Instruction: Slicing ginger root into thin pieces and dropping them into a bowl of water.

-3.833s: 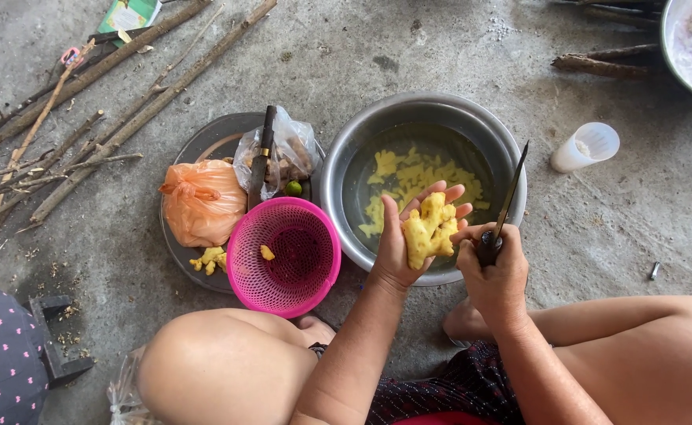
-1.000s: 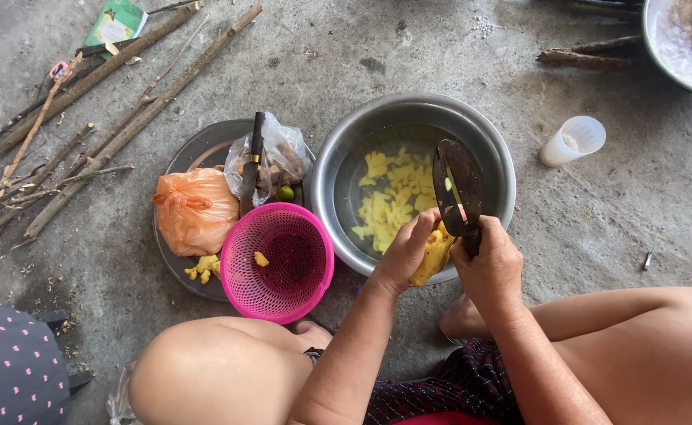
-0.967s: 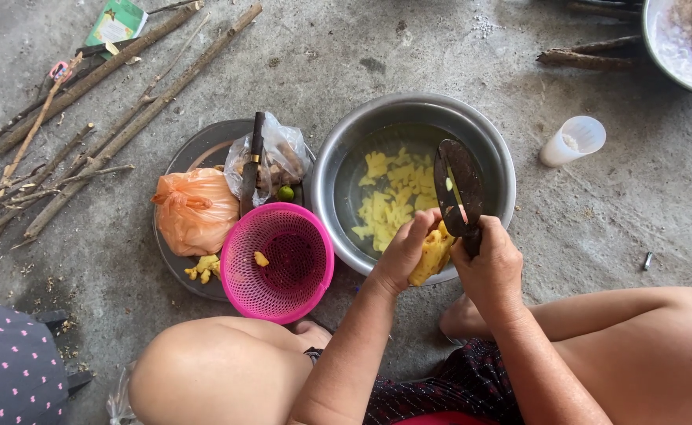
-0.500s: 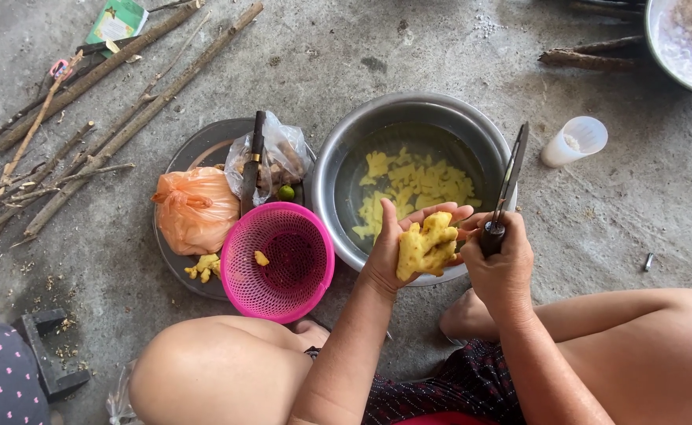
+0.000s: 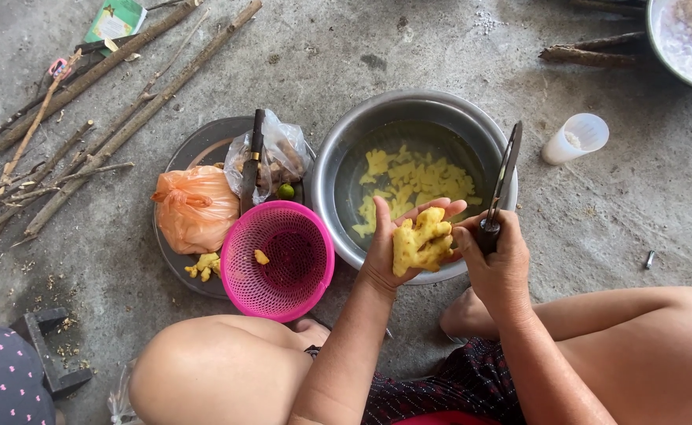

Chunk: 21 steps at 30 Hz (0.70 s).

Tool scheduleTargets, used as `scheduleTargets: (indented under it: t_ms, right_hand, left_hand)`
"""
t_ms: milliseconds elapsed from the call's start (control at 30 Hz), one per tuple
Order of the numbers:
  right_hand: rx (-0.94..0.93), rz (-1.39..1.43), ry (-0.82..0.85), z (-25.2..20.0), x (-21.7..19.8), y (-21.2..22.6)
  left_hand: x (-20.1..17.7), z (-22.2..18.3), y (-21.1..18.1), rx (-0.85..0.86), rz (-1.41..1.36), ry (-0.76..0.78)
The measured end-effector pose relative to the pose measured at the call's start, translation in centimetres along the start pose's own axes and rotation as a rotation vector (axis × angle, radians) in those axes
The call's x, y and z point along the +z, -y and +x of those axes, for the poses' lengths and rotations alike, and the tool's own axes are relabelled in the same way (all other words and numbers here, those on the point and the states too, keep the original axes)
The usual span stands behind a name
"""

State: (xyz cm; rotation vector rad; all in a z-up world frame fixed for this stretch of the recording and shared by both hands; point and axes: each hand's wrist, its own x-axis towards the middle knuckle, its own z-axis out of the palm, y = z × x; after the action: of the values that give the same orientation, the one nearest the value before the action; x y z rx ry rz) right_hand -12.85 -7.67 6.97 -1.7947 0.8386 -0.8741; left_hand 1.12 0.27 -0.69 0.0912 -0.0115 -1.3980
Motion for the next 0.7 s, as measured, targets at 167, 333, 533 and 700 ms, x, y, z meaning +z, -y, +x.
scheduleTargets:
  t_ms: [167, 333, 533, 700]
  right_hand:
    - [-0.030, -0.032, -0.007, 0.0, -0.4, -2.0]
    - [-0.017, 0.031, 0.019, 0.0, 0.1, -0.8]
    - [0.163, -0.064, 0.132, -0.6, 0.2, -1.3]
    - [0.312, -0.430, 0.398, -1.1, 1.0, -0.9]
  left_hand:
    - [-0.3, 0.3, -0.5, 0.025, 0.009, -0.083]
    - [-2.4, 0.7, -1.1, 0.061, 0.000, -0.211]
    - [-3.1, 1.1, -1.9, 0.109, -0.024, -0.435]
    - [-3.6, 1.3, -3.0, 0.207, 0.071, -0.660]
